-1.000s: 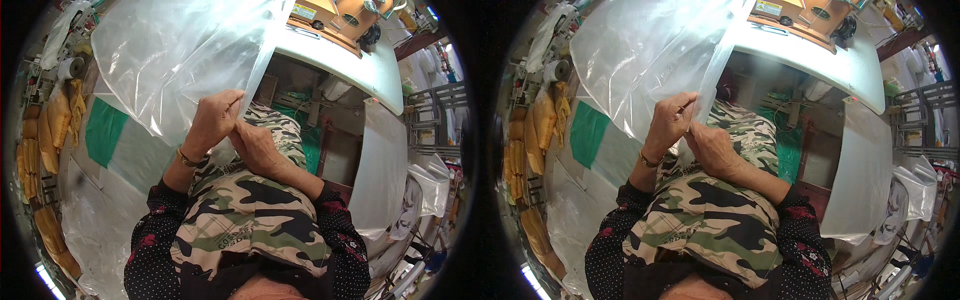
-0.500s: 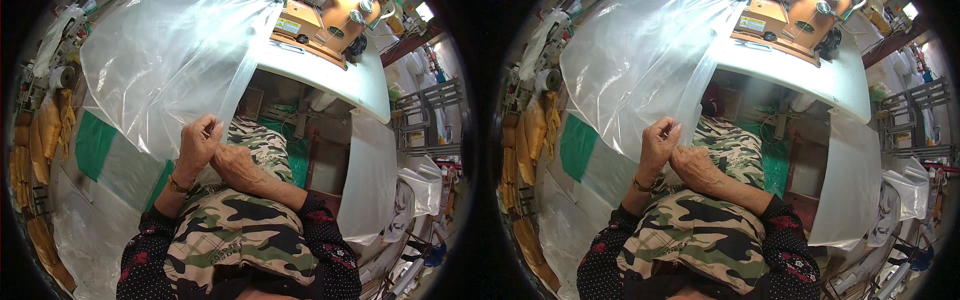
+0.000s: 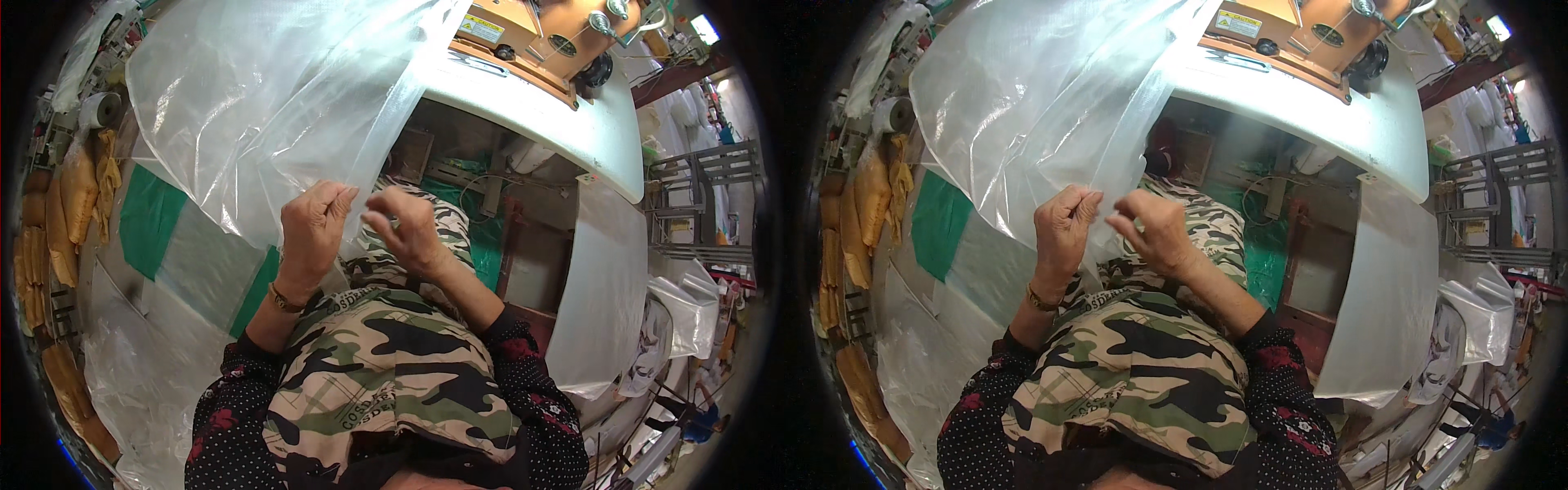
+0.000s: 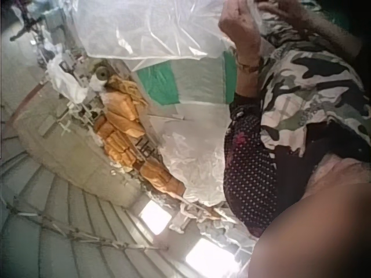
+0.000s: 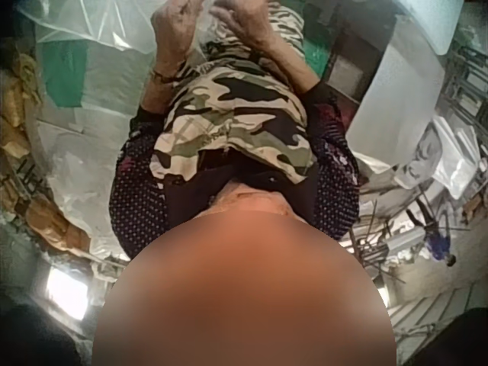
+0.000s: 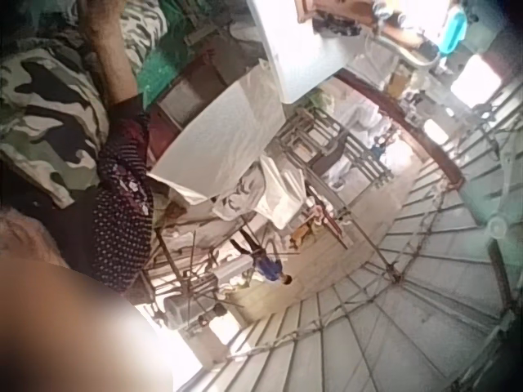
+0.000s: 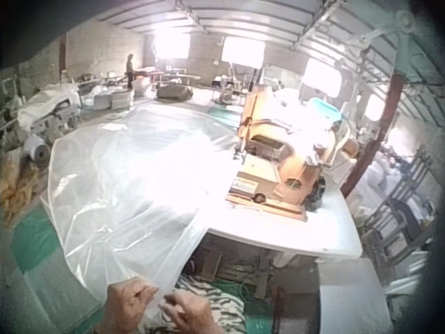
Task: The person sews the edges of a large transparent plastic sheet using an industrial sewing machine.
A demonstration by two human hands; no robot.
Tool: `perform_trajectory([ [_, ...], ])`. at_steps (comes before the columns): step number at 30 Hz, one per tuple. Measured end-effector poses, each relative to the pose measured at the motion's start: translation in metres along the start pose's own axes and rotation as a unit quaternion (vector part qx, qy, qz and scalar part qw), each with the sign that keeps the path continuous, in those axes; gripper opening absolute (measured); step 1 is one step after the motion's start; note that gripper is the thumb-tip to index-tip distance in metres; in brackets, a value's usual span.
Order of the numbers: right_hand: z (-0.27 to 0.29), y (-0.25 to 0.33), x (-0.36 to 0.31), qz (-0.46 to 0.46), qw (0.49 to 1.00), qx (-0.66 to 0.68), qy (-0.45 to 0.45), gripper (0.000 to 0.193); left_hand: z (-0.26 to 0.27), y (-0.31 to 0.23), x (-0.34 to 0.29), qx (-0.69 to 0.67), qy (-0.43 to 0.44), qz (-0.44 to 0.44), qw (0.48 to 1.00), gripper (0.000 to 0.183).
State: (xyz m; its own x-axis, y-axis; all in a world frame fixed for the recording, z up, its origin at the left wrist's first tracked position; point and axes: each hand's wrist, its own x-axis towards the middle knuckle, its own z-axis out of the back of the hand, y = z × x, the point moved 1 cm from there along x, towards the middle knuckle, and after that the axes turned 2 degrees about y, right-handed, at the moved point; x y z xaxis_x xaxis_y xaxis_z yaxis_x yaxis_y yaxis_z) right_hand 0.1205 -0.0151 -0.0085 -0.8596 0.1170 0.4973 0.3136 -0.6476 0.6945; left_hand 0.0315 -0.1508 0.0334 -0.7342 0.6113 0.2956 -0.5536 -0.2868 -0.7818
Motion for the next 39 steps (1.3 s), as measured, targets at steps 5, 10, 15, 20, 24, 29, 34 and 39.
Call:
perform_trajectory([
  [5, -0.012, -0.002, -0.001, -0.074, 0.996, 0.029, -0.033, 0.020, -0.003, 0.002, -0.002, 0.071, 0.000, -0.037, 0.997, 0.012],
  [10, -0.018, -0.009, -0.006, -0.115, 0.989, 0.059, -0.076, 0.013, -0.002, -0.001, -0.003, 0.101, -0.010, -0.041, 0.994, 0.014],
  [15, -0.042, -0.039, 0.009, -0.193, 0.914, 0.233, -0.270, 0.032, 0.023, -0.025, 0.007, 0.121, -0.051, -0.177, 0.975, 0.011],
  [20, -0.059, -0.019, 0.050, -0.182, 0.929, 0.241, -0.215, 0.028, 0.059, -0.106, 0.044, 0.166, 0.053, -0.319, 0.932, 0.011],
  [24, -0.099, -0.060, 0.119, -0.147, 0.935, 0.252, -0.203, 0.024, 0.057, -0.105, 0.051, 0.293, 0.188, -0.403, 0.847, 0.009],
  [29, -0.129, -0.068, 0.046, -0.104, 0.951, 0.262, -0.130, 0.019, 0.029, -0.018, 0.022, 0.306, 0.177, -0.321, 0.879, 0.021],
  [34, -0.127, -0.126, 0.035, -0.094, 0.961, 0.256, -0.053, 0.014, -0.029, 0.037, 0.011, 0.283, 0.060, -0.331, 0.898, 0.021],
  [39, -0.056, -0.115, 0.043, -0.214, 0.946, 0.232, -0.077, 0.013, -0.049, 0.060, 0.000, 0.264, 0.031, -0.238, 0.934, 0.018],
])
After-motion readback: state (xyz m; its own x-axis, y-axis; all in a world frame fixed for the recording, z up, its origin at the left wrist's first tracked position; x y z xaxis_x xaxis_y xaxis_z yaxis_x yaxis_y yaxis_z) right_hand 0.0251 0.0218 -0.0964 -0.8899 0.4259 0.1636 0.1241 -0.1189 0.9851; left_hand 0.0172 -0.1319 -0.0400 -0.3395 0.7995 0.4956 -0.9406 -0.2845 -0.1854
